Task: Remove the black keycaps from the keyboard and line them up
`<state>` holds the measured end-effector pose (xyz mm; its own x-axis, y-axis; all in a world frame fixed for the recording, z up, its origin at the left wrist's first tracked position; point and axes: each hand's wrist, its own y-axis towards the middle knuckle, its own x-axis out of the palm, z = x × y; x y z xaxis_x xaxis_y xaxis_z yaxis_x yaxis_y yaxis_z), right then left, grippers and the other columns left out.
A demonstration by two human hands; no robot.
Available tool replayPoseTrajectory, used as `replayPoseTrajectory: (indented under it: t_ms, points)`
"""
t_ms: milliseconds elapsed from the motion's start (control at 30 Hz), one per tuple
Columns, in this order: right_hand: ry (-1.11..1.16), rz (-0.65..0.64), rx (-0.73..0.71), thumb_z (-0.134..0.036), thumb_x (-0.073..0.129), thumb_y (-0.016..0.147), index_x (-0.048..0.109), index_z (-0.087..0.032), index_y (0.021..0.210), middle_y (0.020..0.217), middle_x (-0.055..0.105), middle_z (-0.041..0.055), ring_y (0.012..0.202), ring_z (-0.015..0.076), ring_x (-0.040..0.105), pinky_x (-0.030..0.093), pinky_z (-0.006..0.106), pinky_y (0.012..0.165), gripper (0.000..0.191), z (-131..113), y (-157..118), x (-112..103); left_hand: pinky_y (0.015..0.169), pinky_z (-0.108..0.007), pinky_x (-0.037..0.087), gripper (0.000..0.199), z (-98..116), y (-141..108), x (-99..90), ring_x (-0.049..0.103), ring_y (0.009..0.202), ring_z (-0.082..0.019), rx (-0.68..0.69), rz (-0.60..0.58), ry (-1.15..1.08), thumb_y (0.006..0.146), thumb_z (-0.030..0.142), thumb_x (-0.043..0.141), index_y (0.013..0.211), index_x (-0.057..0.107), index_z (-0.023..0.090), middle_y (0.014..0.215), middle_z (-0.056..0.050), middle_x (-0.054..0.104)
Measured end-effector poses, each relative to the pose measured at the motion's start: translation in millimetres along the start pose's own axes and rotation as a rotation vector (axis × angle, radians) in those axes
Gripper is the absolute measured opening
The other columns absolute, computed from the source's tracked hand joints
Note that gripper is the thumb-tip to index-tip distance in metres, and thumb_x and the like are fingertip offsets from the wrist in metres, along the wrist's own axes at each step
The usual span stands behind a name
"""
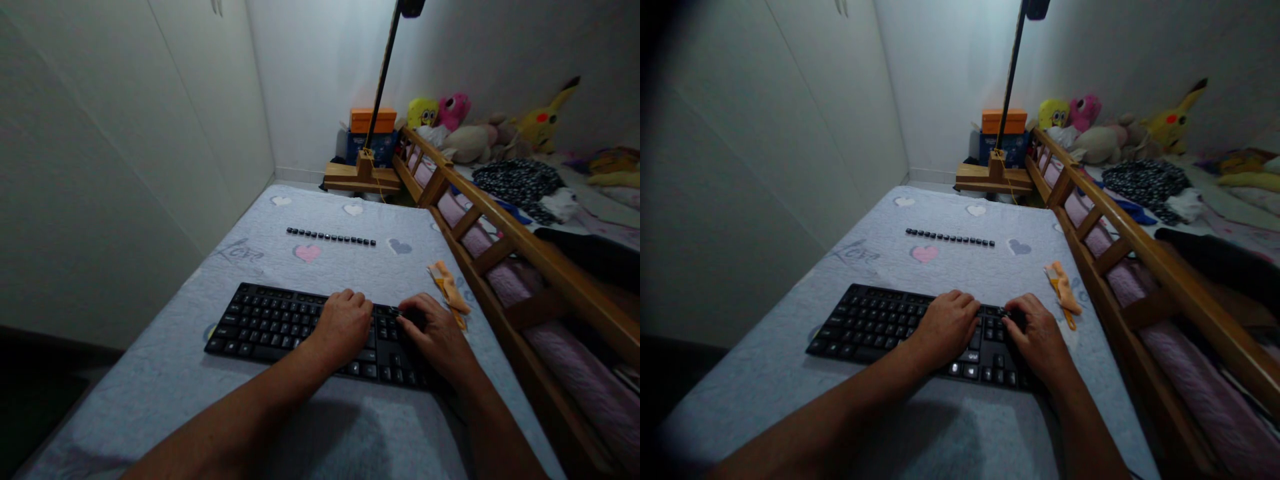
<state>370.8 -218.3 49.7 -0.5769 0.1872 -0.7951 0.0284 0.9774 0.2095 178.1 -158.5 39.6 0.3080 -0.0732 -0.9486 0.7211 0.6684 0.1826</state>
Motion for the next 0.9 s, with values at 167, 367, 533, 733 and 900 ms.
replayPoseTrajectory:
  t_ms: [167,367,533,733,900]
  points:
    - [0.028,-0.013,0.046,-0.023,0.057,0.08,0.062,-0.02,0.087,0.09,0.067,0.0045,0.086,0.0206,0.063,0.047,0.034,0.08,0.009,1,0,1,0.081,-0.039,0.046,0.017,0,0,-0.8,0.056,0.093,-0.025,-0.003,-0.004,0.001,0.091,0.023,0.046,0.09,0.062,0.016,0.092,-0.008,0.064]
    - [0.015,-0.019,0.071,-0.025,0.055,0.082,0.064,-0.021,0.082,0.084,0.07,0.0032,0.077,0.0197,0.066,0.049,0.032,0.075,0.01,-2,1,1,0.081,-0.038,0.046,0.015,1,0,-2.8,0.056,0.092,-0.024,-0.003,-0.01,-0.003,0.09,0.022,0.048,0.091,0.062,0.016,0.093,-0.008,0.064]
    - [-0.003,-0.014,0.05,-0.026,0.053,0.084,0.063,-0.02,0.078,0.084,0.07,0.0038,0.076,0.0194,0.066,0.049,0.033,0.077,0.013,-2,2,1,0.081,-0.039,0.047,0.015,1,0,-2.6,0.056,0.092,-0.024,0.004,-0.008,0.002,0.09,0.023,0.049,0.091,0.062,0.016,0.093,-0.008,0.064]
    - [-0.032,-0.022,0.092,-0.027,0.055,0.081,0.062,-0.02,0.08,0.08,0.07,0.0033,0.074,0.019,0.066,0.048,0.03,0.072,0.01,-3,9,-1,0.081,-0.038,0.046,0.014,0,0,2.4,0.056,0.092,-0.024,0.001,0.009,0.008,0.09,0.024,0.05,0.091,0.062,0.017,0.092,-0.007,0.064]
    - [-0.061,-0.036,0.133,-0.029,0.056,0.08,0.062,-0.021,0.081,0.073,0.069,0.0019,0.071,0.0184,0.065,0.047,0.028,0.067,0.01,-6,14,-4,0.08,-0.039,0.046,0.014,0,0,2.5,0.056,0.092,-0.024,0.004,0.014,0.015,0.089,0.024,0.05,0.09,0.062,0.017,0.092,-0.007,0.064]
